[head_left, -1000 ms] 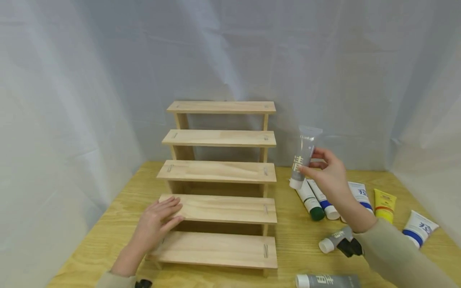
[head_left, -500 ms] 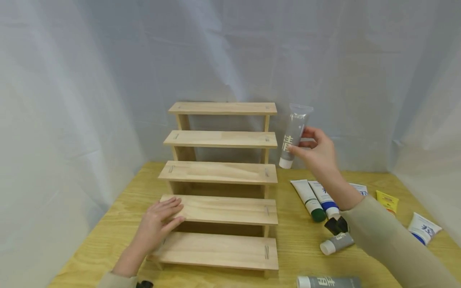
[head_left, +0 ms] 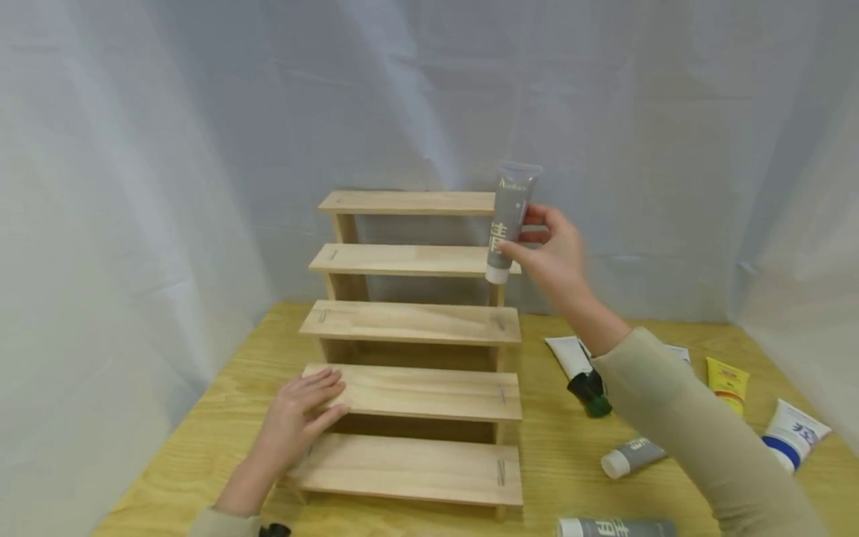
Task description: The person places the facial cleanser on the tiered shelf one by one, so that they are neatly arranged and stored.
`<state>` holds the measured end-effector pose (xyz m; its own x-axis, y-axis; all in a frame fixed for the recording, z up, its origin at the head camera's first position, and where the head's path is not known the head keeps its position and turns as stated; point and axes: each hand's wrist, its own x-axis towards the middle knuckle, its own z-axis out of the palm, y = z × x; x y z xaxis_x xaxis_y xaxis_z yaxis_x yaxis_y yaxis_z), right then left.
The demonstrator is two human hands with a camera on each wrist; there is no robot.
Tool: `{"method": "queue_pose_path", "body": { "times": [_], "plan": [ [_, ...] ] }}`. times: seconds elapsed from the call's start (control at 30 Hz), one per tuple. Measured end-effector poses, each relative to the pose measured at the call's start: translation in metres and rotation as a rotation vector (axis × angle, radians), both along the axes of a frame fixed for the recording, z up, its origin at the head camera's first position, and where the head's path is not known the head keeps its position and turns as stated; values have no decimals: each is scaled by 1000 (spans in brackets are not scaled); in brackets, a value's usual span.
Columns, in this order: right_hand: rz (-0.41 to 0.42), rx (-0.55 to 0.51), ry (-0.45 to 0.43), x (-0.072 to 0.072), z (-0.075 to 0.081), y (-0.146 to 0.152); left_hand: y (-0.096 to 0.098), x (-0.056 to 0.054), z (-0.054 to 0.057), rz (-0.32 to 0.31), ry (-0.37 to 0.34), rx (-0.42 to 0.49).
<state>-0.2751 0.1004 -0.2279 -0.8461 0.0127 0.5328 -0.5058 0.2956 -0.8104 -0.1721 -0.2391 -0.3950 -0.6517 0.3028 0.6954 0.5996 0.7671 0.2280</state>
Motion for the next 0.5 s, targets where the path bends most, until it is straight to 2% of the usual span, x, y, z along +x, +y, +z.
{"method": "queue_pose_path", "body": {
  "times": [0.13, 0.4, 0.5],
  "plan": [
    [4, -9, 29, -10, 4, -10, 1, 1, -1, -12, 12, -7],
    [-5, -8, 119, -32, 9, -28, 3, 6, 1, -3, -7, 15],
    [-15, -29, 185, -68, -3, -32, 3, 7, 2, -3, -1, 15]
  ]
}}
